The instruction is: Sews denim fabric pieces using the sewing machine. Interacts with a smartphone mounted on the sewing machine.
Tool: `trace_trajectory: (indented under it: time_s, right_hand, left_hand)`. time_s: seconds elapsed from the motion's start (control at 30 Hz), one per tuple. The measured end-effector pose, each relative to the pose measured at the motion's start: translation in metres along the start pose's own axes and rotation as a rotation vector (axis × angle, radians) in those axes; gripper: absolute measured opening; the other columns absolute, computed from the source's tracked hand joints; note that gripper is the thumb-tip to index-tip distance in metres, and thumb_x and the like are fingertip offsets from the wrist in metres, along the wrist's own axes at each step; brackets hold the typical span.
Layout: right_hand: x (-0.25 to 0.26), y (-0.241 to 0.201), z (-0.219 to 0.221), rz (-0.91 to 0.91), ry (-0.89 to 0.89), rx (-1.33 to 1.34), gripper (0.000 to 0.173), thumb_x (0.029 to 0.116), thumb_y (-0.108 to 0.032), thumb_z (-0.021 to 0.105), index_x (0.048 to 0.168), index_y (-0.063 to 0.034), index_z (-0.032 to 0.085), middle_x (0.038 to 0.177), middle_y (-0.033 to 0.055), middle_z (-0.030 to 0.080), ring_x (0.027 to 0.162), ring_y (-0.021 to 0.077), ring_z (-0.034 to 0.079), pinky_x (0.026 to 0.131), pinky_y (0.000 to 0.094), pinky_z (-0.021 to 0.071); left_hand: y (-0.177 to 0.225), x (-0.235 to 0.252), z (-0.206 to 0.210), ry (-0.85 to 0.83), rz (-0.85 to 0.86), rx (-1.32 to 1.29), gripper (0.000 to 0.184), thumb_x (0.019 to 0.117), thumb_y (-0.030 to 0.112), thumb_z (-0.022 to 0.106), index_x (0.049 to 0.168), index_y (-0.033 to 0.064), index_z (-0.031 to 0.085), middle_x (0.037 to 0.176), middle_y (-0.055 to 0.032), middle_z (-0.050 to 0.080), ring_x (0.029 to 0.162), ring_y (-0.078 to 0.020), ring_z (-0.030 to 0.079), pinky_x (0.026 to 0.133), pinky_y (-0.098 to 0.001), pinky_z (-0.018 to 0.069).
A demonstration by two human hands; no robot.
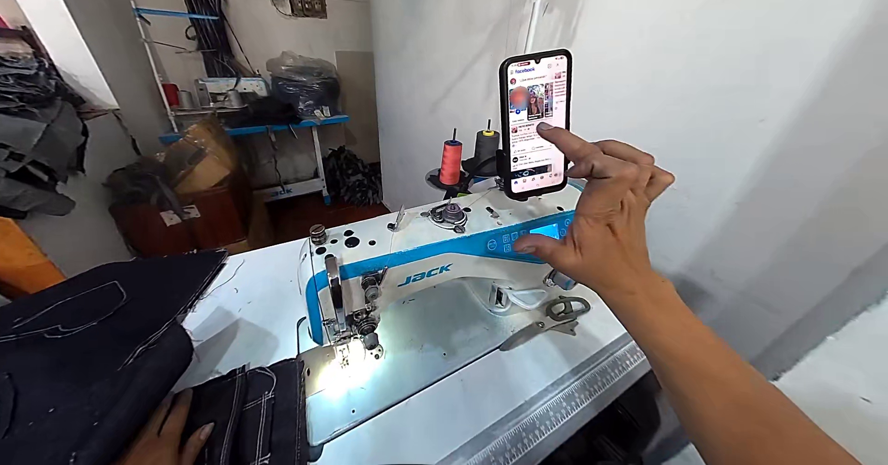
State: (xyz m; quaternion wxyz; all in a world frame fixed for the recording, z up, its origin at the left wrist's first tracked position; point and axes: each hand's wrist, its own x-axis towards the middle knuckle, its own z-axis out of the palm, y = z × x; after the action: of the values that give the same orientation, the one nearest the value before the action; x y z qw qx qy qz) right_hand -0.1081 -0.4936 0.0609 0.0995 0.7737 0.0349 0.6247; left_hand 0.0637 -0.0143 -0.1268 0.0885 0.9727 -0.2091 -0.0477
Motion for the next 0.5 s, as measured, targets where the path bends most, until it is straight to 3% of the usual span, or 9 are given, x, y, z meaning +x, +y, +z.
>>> trace_trajectory:
  time_s: [0.1,0.17,0.23,0.33,0.5]
  right_hand:
    - [0.0,0.003,0.004,0.004,-0.029,-0.017,0.088,0.0812,-0.089,0.044,0.121,-0.01,0.045,0.141,0.0121,0.061,0.115,0.0326,0.054,0.091,0.051,0.0314]
    - [0.0,0.004,0.004,0.011,-0.04,-0.025,0.087,0.0817,-0.088,0.044,0.12,-0.0095,0.046,0.142,0.0129,0.061,0.115,0.0331,0.054,0.09,0.0511,0.0317]
    - [0.0,0.006,0.004,0.013,-0.048,-0.026,0.087,0.0823,-0.087,0.045,0.121,-0.0092,0.045,0.141,0.0126,0.061,0.114,0.0328,0.054,0.089,0.0509,0.0317]
    - [-0.003,0.008,0.005,0.016,-0.057,-0.016,0.086,0.0826,-0.086,0.047,0.122,-0.0094,0.046,0.139,0.0118,0.062,0.114,0.0319,0.054,0.09,0.0503,0.031]
    - [0.011,0.014,0.007,-0.006,-0.051,-0.029,0.088,0.0845,-0.084,0.047,0.127,-0.0075,0.047,0.138,0.0125,0.063,0.113,0.033,0.054,0.09,0.0508,0.0319]
  left_hand:
    - [0.013,0.021,-0.036,-0.216,-0.098,0.126,0.069,0.1041,0.041,0.057,0.145,-0.0134,0.044,0.148,-0.0418,0.04,0.134,-0.0589,0.046,0.106,-0.071,0.0397]
    - [0.015,0.033,-0.044,-0.216,-0.077,0.157,0.074,0.0998,0.048,0.062,0.138,-0.0138,0.051,0.143,-0.0417,0.045,0.129,-0.0599,0.05,0.102,-0.0715,0.0429]
    - [0.006,0.038,-0.029,-0.041,0.083,0.154,0.078,0.0993,0.055,0.058,0.127,-0.0174,0.056,0.132,-0.0441,0.052,0.125,-0.0622,0.05,0.101,-0.0713,0.0435]
    - [-0.016,0.044,0.017,0.35,0.333,-0.066,0.065,0.1017,0.044,0.055,0.102,-0.0203,0.062,0.11,-0.0446,0.059,0.11,-0.0609,0.059,0.097,-0.0669,0.0472]
    - [-0.02,0.045,0.025,0.388,0.296,-0.195,0.06,0.1014,0.041,0.059,0.098,-0.0182,0.062,0.107,-0.0415,0.06,0.104,-0.0556,0.061,0.095,-0.0611,0.0491]
